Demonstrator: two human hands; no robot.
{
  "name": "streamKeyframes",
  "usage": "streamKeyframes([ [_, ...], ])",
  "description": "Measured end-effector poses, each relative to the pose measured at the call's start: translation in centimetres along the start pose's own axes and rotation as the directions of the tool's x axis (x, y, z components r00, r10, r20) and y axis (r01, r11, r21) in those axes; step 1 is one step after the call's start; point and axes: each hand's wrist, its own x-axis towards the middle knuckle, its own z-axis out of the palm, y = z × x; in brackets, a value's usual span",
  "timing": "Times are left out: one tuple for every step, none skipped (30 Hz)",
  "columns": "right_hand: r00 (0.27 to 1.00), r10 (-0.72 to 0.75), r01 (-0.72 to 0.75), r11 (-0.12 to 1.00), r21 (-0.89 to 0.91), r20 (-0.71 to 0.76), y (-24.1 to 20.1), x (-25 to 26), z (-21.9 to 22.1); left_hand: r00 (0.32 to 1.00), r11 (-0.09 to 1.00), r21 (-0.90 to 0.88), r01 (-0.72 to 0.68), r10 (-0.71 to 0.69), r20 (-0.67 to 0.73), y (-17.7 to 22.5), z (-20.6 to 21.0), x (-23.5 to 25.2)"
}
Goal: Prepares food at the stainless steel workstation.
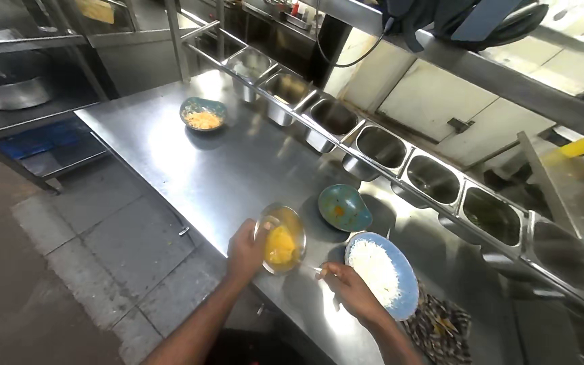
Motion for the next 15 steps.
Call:
streamKeyframes([
  [1.0, -0.009, 0.01, 1.0, 0.029, -0.021, 0.06, -0.03, 0.21, 1.0, 1.0, -0.002, 0.003, -0.003, 0.002, 0.05, -0.05, 0.03],
  [0.998, -0.01, 0.012, 0.999, 0.031, -0.061, 0.1, 0.04, 0.4, 1.0, 1.0, 0.0, 0.005, -0.005, 0.002, 0.1, -0.05, 0.11],
  [0.998, -0.001, 0.002, 1.0, 0.007, -0.064, 0.13, 0.1, 0.43, 1.0, 1.0, 0.005, 0.005, -0.005, -0.001, 0.11, -0.01, 0.14],
  [0.999, 0.006, -0.006, 1.0, 0.0, -0.036, 0.22, 0.09, 0.45, 1.0, 1.0, 0.012, -0.002, 0.002, -0.005, 0.01, 0.01, 0.09],
  [1.0, 0.0, 0.0, 1.0, 0.023, -0.028, 0.34, 0.08, 0.61, 1.0, 1.0, 0.016, -0.007, 0.007, -0.005, -0.11, -0.05, 0.09],
  [0.998, -0.004, 0.008, 0.998, 0.062, -0.061, 0.48, 0.16, 0.84, 1.0, 1.0, 0.014, -0.008, 0.008, -0.006, -0.18, -0.11, 0.16],
  [0.996, 0.003, 0.005, 0.997, 0.082, -0.085, 0.55, 0.24, 0.93, 1.0, 1.0, 0.01, -0.008, 0.008, -0.009, -0.22, -0.11, 0.19],
  [0.998, 0.014, -0.008, 0.997, 0.077, -0.065, 0.54, 0.13, 0.87, 1.0, 1.0, 0.005, -0.005, 0.005, -0.01, -0.25, -0.06, 0.11],
  [0.999, 0.015, -0.013, 0.996, 0.085, -0.028, 0.43, -0.03, 0.84, 1.0, 1.0, 0.0, -0.002, 0.002, -0.012, -0.3, -0.01, 0.06],
  [1.0, 0.01, -0.006, 0.993, 0.115, -0.03, 0.36, -0.13, 0.97, 1.0, 1.0, 0.0, 0.004, -0.004, -0.013, -0.3, -0.07, 0.07],
  [0.998, 0.013, -0.004, 0.991, 0.131, -0.066, 0.3, -0.09, 1.08, 1.0, 1.0, 0.002, 0.012, -0.012, -0.009, -0.23, -0.12, 0.11],
  [0.996, 0.025, -0.014, 0.993, 0.12, -0.084, 0.27, 0.03, 1.02, 1.0, 1.0, 0.007, 0.018, -0.018, -0.004, -0.15, -0.14, 0.14],
  [0.998, 0.031, -0.025, 0.994, 0.109, -0.057, 0.25, 0.04, 0.9, 1.0, 1.0, 0.011, 0.015, -0.015, -0.006, -0.16, -0.07, 0.11],
  [0.999, 0.025, -0.022, 0.992, 0.122, -0.028, 0.21, -0.02, 0.97, 1.0, 1.0, 0.017, 0.01, -0.01, -0.008, -0.21, -0.05, 0.09],
  [0.999, 0.02, -0.014, 0.99, 0.137, -0.045, 0.2, 0.0, 1.17, 1.0, 1.0, 0.022, 0.005, -0.005, -0.009, -0.2, -0.08, 0.14],
])
